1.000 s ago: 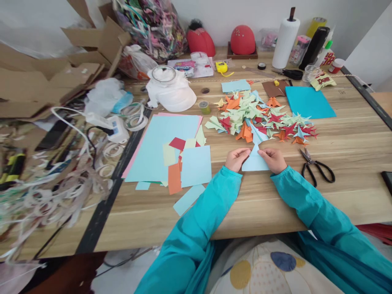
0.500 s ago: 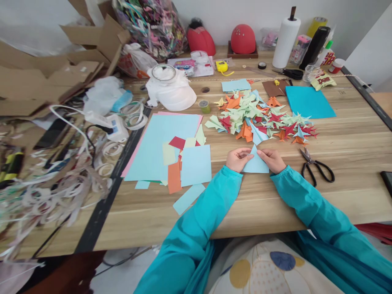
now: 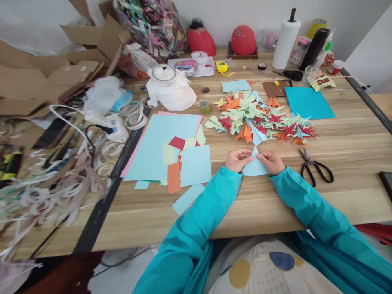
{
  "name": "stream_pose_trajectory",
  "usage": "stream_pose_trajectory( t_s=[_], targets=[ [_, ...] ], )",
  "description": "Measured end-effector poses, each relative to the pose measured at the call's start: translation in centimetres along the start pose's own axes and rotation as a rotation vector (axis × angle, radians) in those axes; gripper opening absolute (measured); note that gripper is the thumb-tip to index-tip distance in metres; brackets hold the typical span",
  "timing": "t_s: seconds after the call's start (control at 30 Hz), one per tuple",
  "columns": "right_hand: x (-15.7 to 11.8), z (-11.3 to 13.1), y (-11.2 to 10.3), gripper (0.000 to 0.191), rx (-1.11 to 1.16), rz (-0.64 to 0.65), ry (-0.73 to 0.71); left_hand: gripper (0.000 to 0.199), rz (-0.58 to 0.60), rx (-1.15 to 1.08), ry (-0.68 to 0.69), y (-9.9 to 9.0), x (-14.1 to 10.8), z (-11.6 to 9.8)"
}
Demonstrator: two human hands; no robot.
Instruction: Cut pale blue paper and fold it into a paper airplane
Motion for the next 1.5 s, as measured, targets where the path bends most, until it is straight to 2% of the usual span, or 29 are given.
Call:
stream_pose_trajectory(
  t_s=[0.27,0.47,0.7,0.93,1.13,1.5],
  targets=[
    [-0.3,0.4,0.0,0.044,0.051,0.041,-0.07,0.036,-0.02,0.033,0.004,0.2,-0.4,-0.2],
    [-0.3,0.2,0.4,0.046,0.11,0.091,-0.021,0.037,-0.001,0.012,-0.026,0.1,-0.3,0.3],
    [-0.1,-0.4,0.0,0.047,0.093,0.006,0.052,0.044,-0.039,-0.026,-0.095,-0.2,-0.2,1.0],
    [-0.1,0.0,0.2,0.048,0.016,0.014,0.004,0.045,-0.005,0.049,-0.046,0.1,-0.1,0.6],
    [-0.2,0.4,0.6,0.046,0.068,0.097,-0.026,0.047,0.053,0.058,-0.086,0.4,-0.2,0.8],
    [-0.3,-0.3,0.7,0.041,0.206,0.113,0.076,0.044,0.076,-0.082,-0.139,0.0,0.1,1.5]
  ],
)
Point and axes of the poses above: each hand's wrist, its own x-axis towards the middle knuckle, its own y-axis out of the palm, z = x × y, the point moved 6 cm from there along x, towards the middle knuckle, and after that the axes turned 11 degrees about -x, right-handed, at the moved point
